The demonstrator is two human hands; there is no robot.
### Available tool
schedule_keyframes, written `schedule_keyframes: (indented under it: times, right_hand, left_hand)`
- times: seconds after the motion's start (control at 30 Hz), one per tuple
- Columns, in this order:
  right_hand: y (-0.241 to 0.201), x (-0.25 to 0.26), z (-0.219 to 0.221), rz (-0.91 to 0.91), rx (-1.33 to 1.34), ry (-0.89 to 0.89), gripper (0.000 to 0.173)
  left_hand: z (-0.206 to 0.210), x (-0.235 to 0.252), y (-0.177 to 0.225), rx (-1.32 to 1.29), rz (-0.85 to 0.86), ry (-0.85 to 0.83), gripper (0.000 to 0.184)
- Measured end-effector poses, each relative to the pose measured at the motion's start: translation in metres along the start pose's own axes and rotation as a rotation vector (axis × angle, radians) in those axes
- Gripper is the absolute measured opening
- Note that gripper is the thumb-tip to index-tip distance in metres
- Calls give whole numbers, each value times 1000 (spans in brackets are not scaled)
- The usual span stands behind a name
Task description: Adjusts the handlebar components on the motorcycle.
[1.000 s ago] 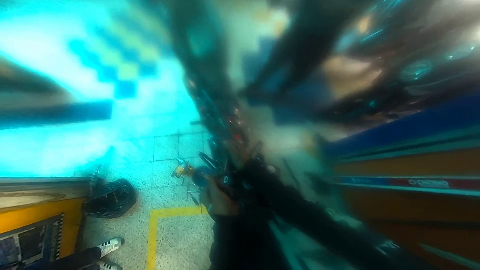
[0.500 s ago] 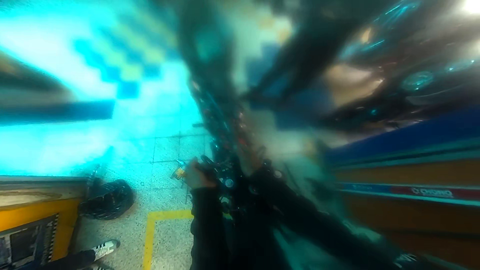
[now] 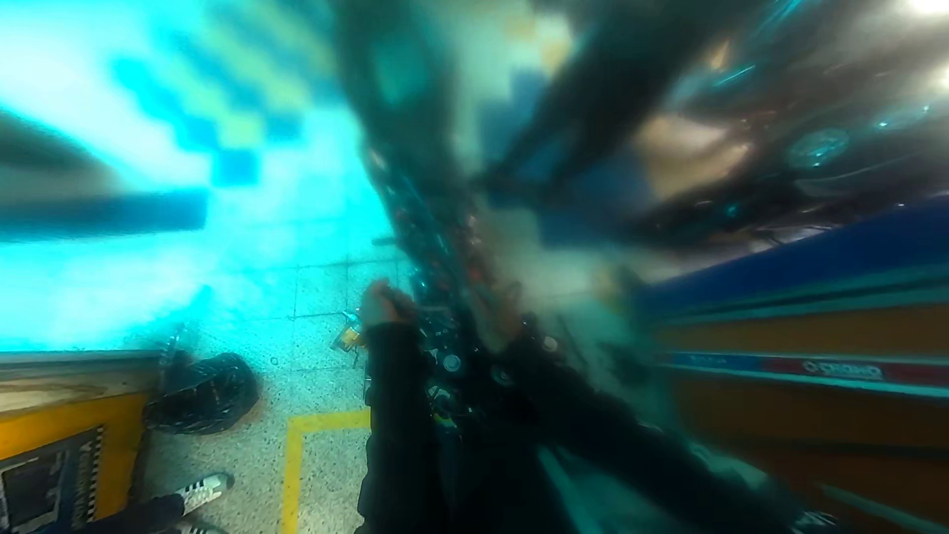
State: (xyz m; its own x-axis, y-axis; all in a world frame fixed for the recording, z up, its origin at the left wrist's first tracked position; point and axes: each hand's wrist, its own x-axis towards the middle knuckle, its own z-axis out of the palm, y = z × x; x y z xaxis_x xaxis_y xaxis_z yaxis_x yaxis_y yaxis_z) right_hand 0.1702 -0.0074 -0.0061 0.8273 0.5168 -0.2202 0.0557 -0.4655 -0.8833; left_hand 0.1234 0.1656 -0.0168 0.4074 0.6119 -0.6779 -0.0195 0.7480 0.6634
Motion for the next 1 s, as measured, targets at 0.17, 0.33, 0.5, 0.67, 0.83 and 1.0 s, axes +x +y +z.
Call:
schedule_keyframes:
  times: [0.17, 0.33, 0.5, 0.67, 0.83, 1.0]
  right_hand:
    - [0, -1, 0, -8, -3, -2, 37]
    - [-7, -1, -1, -6, 13, -15, 37]
    - [-9, -1, -1, 8, 12, -17, 37]
    - [-6, -1, 2, -17, 12, 5, 35]
    - [-3, 11, 3, -33, 205, -47, 43]
    - [-43, 3, -24, -156, 557, -90, 31]
  left_hand:
    - [7, 4, 1, -32, -5, 11, 38]
    - [14, 5, 6, -64, -30, -12, 39]
    - [22, 3, 11, -46, -46, 8, 41]
    - [14, 21, 4, -35, -21, -14, 39]
    - [-3, -14, 7, -142, 69, -177, 47]
    - [-18, -115, 25, -66, 360, -361, 51]
